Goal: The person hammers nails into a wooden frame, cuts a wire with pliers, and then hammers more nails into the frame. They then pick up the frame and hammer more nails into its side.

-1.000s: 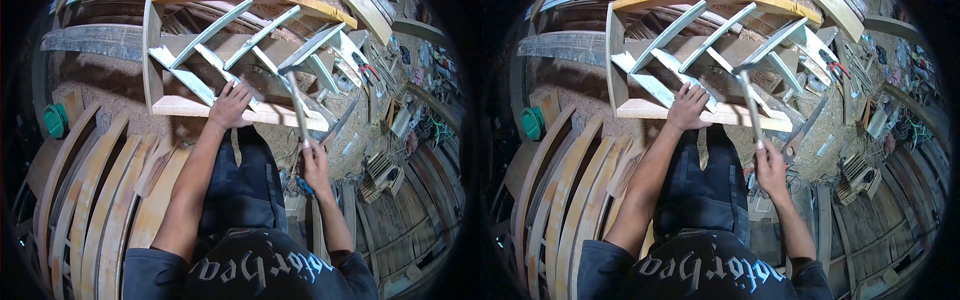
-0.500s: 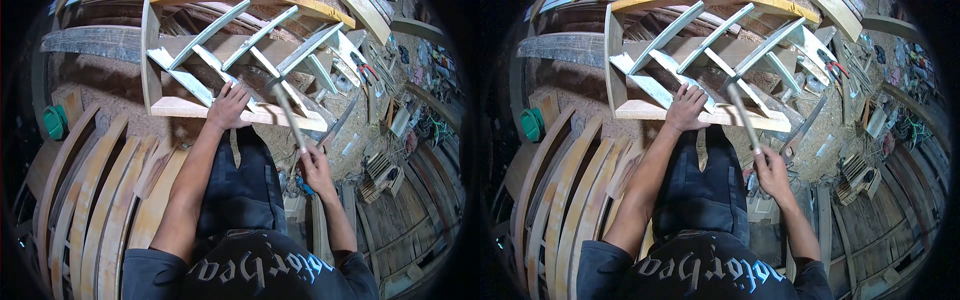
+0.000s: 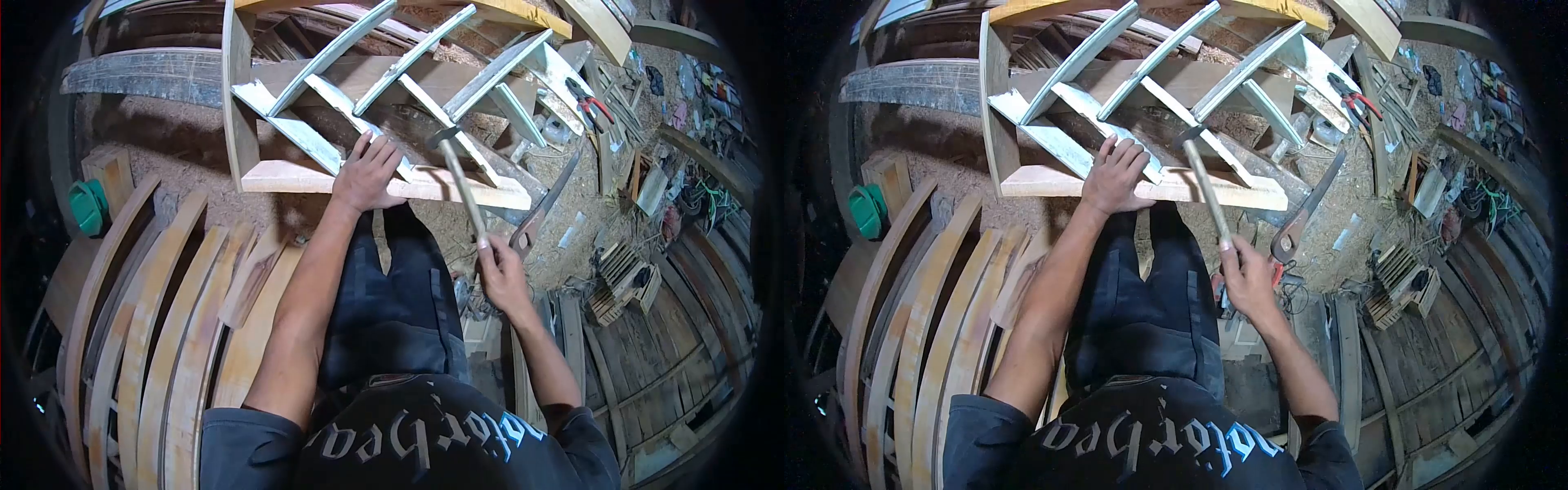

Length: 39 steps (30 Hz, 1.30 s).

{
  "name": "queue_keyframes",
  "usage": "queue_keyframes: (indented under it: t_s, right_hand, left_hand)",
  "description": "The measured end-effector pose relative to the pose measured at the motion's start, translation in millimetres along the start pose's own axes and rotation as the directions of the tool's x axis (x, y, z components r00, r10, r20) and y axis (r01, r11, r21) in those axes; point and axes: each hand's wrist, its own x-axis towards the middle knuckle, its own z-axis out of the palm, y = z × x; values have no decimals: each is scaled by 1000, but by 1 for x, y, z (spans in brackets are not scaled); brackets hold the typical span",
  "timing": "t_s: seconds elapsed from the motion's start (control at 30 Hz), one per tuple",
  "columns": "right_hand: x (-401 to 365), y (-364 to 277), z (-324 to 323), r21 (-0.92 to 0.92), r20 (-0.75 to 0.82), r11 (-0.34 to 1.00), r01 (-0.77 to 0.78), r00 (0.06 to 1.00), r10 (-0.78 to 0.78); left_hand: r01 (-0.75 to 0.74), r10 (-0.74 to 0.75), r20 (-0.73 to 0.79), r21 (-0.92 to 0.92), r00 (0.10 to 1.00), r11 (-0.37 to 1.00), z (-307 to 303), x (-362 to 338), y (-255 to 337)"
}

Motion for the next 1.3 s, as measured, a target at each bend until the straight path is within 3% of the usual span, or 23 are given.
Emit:
queue_keyframes:
  t_s: [0.03,0.13,0.17,0.23,0.3,0.33,0.4,0.43,0.53,0.57,0.7,0.8,0.87,0.93,1.13,1.2,1.23,1.27,1.3]
  right_hand:
    - [4,15,8,-104,-76,985,137,986,-146]
    - [-2,15,11,-177,-158,984,6,987,-35]
    - [6,20,5,-355,-214,934,27,971,-110]
    - [39,34,-1,-563,-331,794,231,817,-473]
    - [80,37,-4,-384,-465,888,252,778,-422]
    - [94,47,-3,-382,-470,889,253,775,-423]
    - [121,75,2,-384,-467,886,260,773,-429]
    - [126,82,6,-538,-450,794,283,700,-555]
    - [132,97,13,-576,-507,784,232,651,-565]
    - [134,100,16,-567,-559,786,247,586,-587]
    - [136,101,21,-421,-697,894,155,575,-428]
    - [139,98,17,-298,-712,933,203,604,-359]
    - [140,102,18,-297,-727,923,243,569,-384]
    - [141,99,20,-280,-743,943,179,582,-331]
    - [146,93,20,-263,-782,946,191,531,-325]
    - [142,92,18,-334,-718,913,234,564,-407]
    - [136,84,17,-499,-660,811,306,473,-584]
    - [128,80,20,-497,-660,807,320,464,-591]
    - [119,80,23,-381,-638,860,340,577,-511]
  left_hand:
    - [3,-3,-4,-4,1000,1000,0,0,0]
    - [4,-4,-11,-14,1000,1000,0,-1,1]
    - [4,-5,-19,-13,1000,1000,0,0,0]
    - [4,-4,0,10,1000,1000,-1,0,0]
    - [-5,4,17,38,1000,999,0,0,1]
    - [0,0,-2,30,1000,1000,2,-1,1]
    - [-4,5,-27,34,1000,999,1,2,-2]
    - [-1,1,-17,36,1000,999,1,1,-1]
    - [8,-6,-38,28,999,1000,0,0,2]
    - [3,-2,-29,34,1000,999,0,-1,2]
    - [-11,14,-74,30,997,999,3,-1,1]
    - [-16,17,-75,17,997,1000,2,0,1]
    - [-26,28,-80,22,996,999,3,-1,2]
    - [-4,3,-63,-9,998,1000,2,2,2]
    - [-52,54,-122,13,991,999,-1,1,3]
    - [-36,36,-85,-2,996,999,-1,0,3]
    - [-30,29,-72,-10,997,1000,-1,1,3]
    - [-30,30,-81,3,996,1000,0,0,2]
    - [-32,32,-87,-2,996,999,-1,1,1]
